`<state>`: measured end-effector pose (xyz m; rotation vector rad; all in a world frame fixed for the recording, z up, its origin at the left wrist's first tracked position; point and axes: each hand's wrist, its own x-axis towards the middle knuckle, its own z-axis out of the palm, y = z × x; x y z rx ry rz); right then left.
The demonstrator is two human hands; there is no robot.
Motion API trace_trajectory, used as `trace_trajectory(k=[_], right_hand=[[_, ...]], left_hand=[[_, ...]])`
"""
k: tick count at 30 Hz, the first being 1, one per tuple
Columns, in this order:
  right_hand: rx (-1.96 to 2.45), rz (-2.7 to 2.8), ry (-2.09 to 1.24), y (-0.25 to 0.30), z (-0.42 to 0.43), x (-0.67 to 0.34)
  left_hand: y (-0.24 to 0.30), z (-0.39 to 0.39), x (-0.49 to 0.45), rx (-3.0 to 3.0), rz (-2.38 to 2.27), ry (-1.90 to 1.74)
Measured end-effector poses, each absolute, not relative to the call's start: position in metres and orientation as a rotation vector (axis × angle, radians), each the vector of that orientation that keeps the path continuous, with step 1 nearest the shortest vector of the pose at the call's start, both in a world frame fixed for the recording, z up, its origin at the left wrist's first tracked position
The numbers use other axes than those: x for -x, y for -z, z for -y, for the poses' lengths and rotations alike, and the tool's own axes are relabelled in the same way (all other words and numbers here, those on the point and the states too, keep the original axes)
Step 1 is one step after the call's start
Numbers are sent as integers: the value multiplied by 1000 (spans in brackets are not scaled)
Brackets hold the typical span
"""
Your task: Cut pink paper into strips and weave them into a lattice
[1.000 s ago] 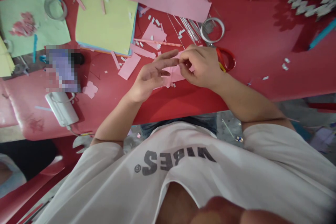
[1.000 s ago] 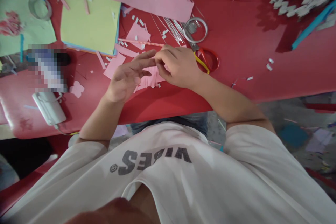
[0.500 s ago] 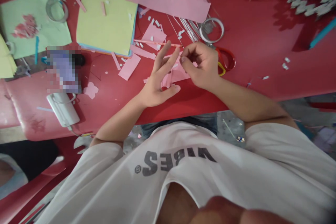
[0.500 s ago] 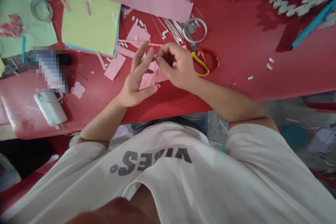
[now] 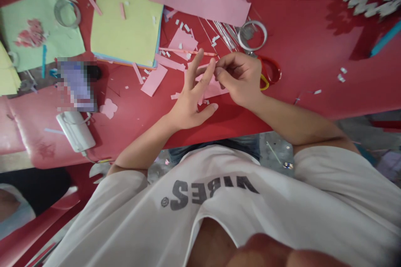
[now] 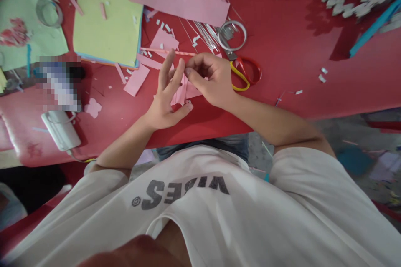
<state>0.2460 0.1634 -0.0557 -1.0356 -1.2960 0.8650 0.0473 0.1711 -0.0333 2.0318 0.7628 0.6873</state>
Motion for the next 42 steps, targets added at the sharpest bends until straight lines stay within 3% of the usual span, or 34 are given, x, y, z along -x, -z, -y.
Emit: trace_trajectory(k=[14,20,25,29,35,42], right_hand=[[1126,1270,-845,50,-167,-247],[1194,1229,-831,53,-176,-253],[1189,1223,-781,63,-191,-261],[1186,1322,-786,76,-199,-270],[1288,1571,-669,95,-204,-277],[1361,1745,-709,82,-190,-277]], left_hand=[[38,-173,-47,-1988,-668,-656],[44,-180,-43,-1982,-894,-865],[67,-207,-37,-2250,-1229,-668],[79,-219,-38,-2373,-1194,-486],[75,-215,-38,-2402,-1242,-431],[73,-216,-33,-2279,-1165,-504]])
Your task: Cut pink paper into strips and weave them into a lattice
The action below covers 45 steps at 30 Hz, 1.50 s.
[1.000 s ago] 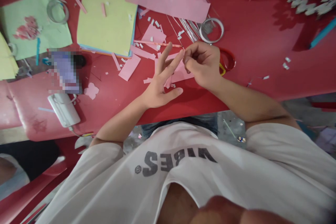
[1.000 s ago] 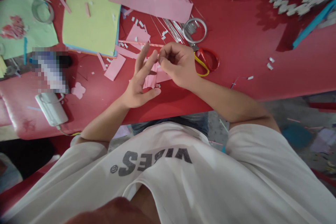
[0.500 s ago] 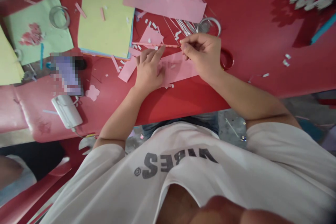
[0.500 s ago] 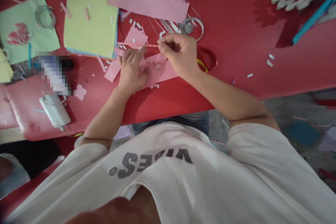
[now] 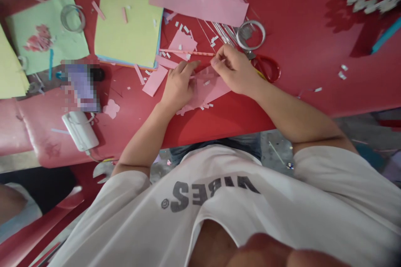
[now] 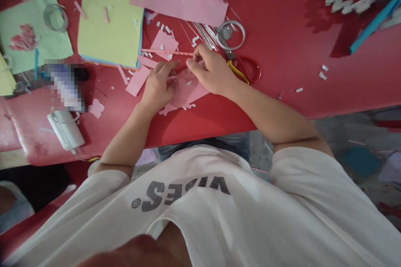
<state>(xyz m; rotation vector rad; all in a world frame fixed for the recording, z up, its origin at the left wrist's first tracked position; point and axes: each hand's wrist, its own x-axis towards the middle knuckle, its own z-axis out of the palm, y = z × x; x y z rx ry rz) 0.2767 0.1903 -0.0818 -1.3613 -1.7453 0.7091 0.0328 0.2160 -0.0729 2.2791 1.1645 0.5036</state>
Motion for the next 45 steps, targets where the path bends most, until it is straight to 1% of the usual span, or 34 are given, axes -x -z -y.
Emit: trace_trajectory(k=[4,10,12,18,28,31,38,45], right_hand=[[1314,1695,-804,84,-192,-275],[1114,1539,-1201,74,-198,-275],[1094,1490,-1259,64,-195,-274],[1000,1605,-1273,40,-182,-270],[924,1609,-1265,48,-178,-267],[934,1619,-1274,45,-176,-265],[987,1712,-1176,42,-174,-265],[937,1765,-1121,41,-174,-267]], left_hand=[[77,-220,-26,-2120,-1174,-685],[83,-228,-22,-1746,-979,-896],[88,-232,-21,-1668,-947,-971],[101,-239,-22,-1627,-870,-1128],[104,-235,-22,-1618,-945,-1159],[100,-232,-22,-1636,-964,-1141],[88,-225,-23,-1655,-973,-1135],[81,-221,-22,-1697,-930,-1009]])
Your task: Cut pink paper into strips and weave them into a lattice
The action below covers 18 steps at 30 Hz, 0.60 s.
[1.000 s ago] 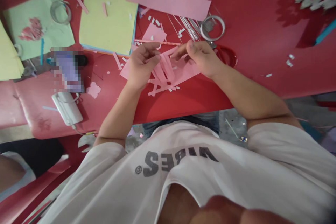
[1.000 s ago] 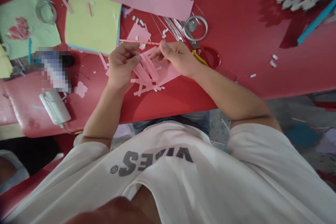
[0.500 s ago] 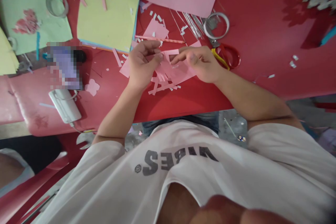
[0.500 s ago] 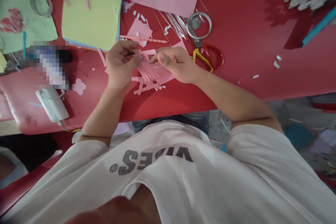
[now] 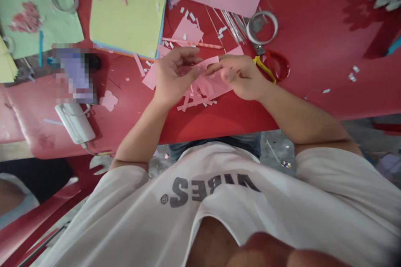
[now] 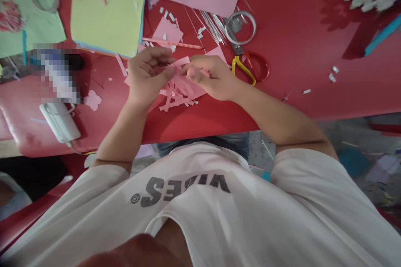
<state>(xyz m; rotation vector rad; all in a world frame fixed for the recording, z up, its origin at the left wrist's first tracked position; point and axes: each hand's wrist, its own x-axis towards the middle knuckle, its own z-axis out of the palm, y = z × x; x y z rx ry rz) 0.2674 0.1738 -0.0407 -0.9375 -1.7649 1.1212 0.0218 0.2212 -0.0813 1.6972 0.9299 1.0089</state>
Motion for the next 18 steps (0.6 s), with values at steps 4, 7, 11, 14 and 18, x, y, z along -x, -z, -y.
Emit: trace_trajectory(k=[4,7,11,14,18], right_hand=[[936,1774,-1116,40,-173,-267],[900,1719,-1088,43,-173,-265],[880,1583,-990,43,-171,-261],[933,1546,-992,36,-167,-260],[1028,1563,-1075,28,-162,-260]], left_hand=[[78,-217,-24,-1688,-956,-999],[74,-215,-22,-1700,-1033,-961],[78,-217,-17,-1703,-1064,-894],[85,-218,-16,-1664,-1052,-941],[82,-212,-21,-1637,-1024,-1020]])
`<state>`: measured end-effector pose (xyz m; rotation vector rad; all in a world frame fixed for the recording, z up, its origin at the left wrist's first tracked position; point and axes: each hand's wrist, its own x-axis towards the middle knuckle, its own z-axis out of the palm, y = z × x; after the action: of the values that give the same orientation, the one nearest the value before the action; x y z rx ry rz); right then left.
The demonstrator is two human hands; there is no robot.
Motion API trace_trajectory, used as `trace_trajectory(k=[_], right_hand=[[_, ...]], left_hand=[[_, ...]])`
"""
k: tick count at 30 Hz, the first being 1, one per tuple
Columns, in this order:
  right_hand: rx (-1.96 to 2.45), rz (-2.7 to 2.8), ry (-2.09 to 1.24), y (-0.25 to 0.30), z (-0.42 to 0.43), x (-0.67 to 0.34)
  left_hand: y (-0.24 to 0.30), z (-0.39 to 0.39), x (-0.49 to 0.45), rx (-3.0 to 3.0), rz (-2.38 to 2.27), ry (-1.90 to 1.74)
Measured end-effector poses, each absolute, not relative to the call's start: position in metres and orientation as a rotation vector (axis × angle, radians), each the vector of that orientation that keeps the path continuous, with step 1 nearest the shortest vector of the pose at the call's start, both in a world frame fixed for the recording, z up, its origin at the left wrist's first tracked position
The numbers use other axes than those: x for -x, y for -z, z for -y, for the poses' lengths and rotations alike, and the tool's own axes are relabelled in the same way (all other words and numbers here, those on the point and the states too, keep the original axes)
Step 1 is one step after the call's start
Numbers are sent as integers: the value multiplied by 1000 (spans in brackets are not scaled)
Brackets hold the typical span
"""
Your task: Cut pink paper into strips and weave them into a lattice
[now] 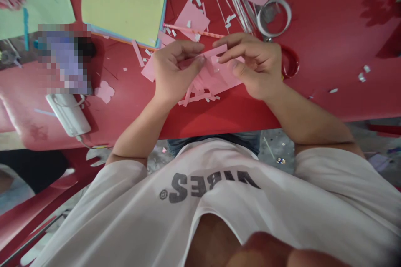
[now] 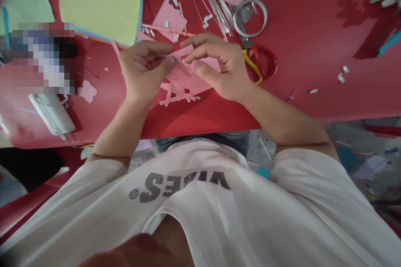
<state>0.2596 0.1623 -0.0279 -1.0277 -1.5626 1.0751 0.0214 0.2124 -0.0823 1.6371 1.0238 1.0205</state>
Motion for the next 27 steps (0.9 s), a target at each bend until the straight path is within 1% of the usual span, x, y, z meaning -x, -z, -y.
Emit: trace_trajectory(k=[7,9,12,17,27], right_hand=[[1030,1545,-1163,27,-160,-259],[1024,1536,-1171,27,-160,-259],[1040,1571,-1155,29,-161,-260],[1025,1664,-1074,31,-160,-262],[1059,1736,-1015,23,-156,-261]], left_hand=[[45,-194,-33,-1678,-1079,-1144],[40,-192,-33,-1692,-1107,-1132],[39,-192,-31,-1719,-1113,-1055],[37,-192,-30,-1793,-1025,-1032],[31,-185,-30,-1790,-1013,-992]])
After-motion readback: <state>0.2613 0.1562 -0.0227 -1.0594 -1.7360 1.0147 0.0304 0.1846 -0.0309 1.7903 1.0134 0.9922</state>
